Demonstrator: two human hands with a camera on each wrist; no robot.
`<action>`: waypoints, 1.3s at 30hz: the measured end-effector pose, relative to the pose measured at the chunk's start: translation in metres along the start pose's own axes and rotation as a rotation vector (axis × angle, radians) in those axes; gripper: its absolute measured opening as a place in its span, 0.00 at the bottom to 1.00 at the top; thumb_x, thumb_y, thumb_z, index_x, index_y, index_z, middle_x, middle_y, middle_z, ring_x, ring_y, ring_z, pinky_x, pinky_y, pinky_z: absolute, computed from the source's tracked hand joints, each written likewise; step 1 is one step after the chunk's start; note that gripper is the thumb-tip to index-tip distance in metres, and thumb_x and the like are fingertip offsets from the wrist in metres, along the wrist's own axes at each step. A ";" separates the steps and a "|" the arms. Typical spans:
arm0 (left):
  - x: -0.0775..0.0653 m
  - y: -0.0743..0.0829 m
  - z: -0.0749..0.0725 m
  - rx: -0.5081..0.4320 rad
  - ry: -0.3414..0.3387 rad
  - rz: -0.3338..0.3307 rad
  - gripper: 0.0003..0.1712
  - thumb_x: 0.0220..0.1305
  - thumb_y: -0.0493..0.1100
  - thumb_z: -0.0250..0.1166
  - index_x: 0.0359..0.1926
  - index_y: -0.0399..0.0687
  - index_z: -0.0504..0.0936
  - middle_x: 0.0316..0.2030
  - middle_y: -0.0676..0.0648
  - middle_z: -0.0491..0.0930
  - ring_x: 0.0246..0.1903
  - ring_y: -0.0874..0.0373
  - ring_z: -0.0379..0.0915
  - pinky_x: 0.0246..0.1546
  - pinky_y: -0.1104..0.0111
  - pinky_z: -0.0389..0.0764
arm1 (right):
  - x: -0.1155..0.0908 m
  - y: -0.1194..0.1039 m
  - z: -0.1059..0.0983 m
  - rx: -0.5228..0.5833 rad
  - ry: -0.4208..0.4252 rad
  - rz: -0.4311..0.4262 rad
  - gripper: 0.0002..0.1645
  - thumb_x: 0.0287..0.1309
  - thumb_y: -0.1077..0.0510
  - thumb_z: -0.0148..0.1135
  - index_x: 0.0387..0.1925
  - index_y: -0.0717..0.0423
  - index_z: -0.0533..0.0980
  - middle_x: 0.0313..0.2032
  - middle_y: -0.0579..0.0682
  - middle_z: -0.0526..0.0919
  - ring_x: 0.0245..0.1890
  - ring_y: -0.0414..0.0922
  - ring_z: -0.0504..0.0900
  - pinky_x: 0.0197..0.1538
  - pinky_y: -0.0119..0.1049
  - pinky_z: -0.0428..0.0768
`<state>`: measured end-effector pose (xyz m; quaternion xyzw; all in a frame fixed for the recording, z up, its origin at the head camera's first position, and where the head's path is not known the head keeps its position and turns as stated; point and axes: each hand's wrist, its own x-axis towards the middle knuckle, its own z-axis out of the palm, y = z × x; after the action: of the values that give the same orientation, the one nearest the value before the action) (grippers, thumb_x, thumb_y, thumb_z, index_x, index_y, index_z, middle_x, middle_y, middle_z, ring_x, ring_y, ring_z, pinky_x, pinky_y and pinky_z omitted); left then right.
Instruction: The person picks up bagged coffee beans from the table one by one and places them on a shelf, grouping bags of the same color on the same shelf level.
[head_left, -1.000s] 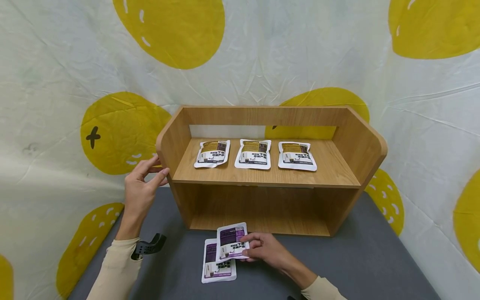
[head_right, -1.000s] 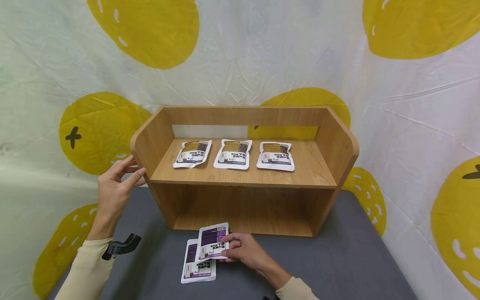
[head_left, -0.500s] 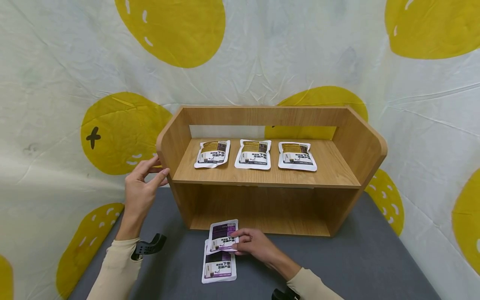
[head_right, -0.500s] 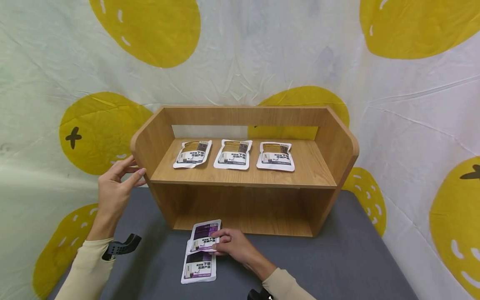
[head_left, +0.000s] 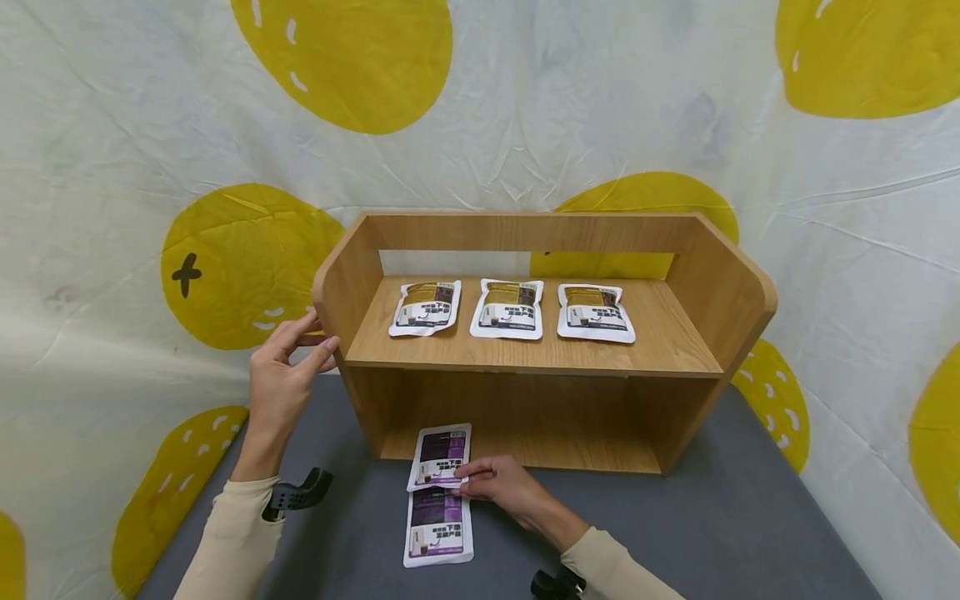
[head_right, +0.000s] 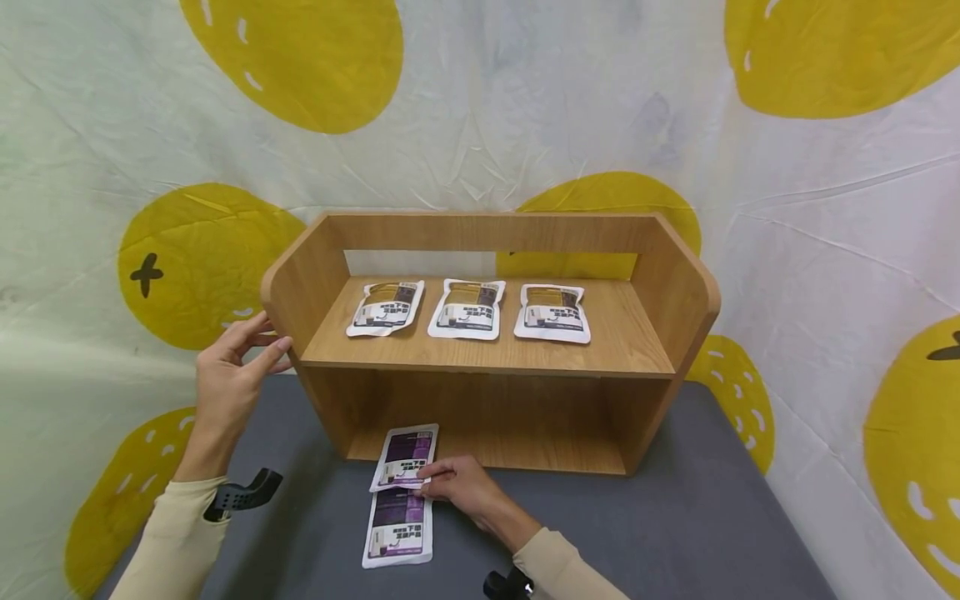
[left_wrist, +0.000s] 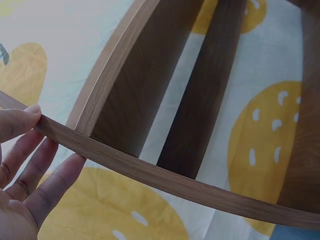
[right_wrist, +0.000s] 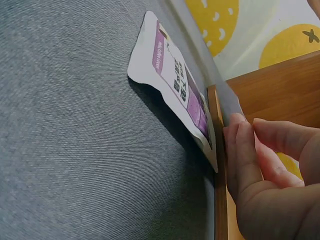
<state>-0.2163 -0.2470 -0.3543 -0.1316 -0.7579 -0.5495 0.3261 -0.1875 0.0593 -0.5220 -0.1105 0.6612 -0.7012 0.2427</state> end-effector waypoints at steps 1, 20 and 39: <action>0.000 0.000 0.000 0.002 0.001 0.001 0.29 0.63 0.33 0.71 0.64 0.55 0.81 0.49 0.46 0.80 0.44 0.60 0.81 0.33 0.71 0.88 | -0.001 0.000 0.000 0.006 0.000 0.010 0.16 0.64 0.72 0.62 0.52 0.78 0.78 0.44 0.68 0.86 0.45 0.51 0.89 0.52 0.42 0.88; 0.001 -0.001 0.000 0.001 0.001 0.009 0.29 0.63 0.32 0.71 0.64 0.55 0.81 0.49 0.47 0.80 0.44 0.60 0.82 0.33 0.71 0.89 | 0.005 -0.002 0.009 0.054 0.013 0.040 0.23 0.66 0.71 0.60 0.61 0.77 0.73 0.45 0.69 0.84 0.38 0.44 0.87 0.44 0.32 0.89; 0.000 0.002 0.000 0.008 0.000 -0.015 0.29 0.63 0.33 0.71 0.64 0.57 0.81 0.50 0.47 0.80 0.44 0.60 0.82 0.34 0.71 0.88 | 0.026 0.001 0.008 0.090 0.018 0.057 0.29 0.67 0.70 0.60 0.67 0.76 0.67 0.59 0.71 0.77 0.39 0.42 0.86 0.46 0.33 0.89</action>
<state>-0.2150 -0.2461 -0.3524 -0.1248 -0.7611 -0.5488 0.3225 -0.2060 0.0393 -0.5263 -0.0742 0.6342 -0.7239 0.2613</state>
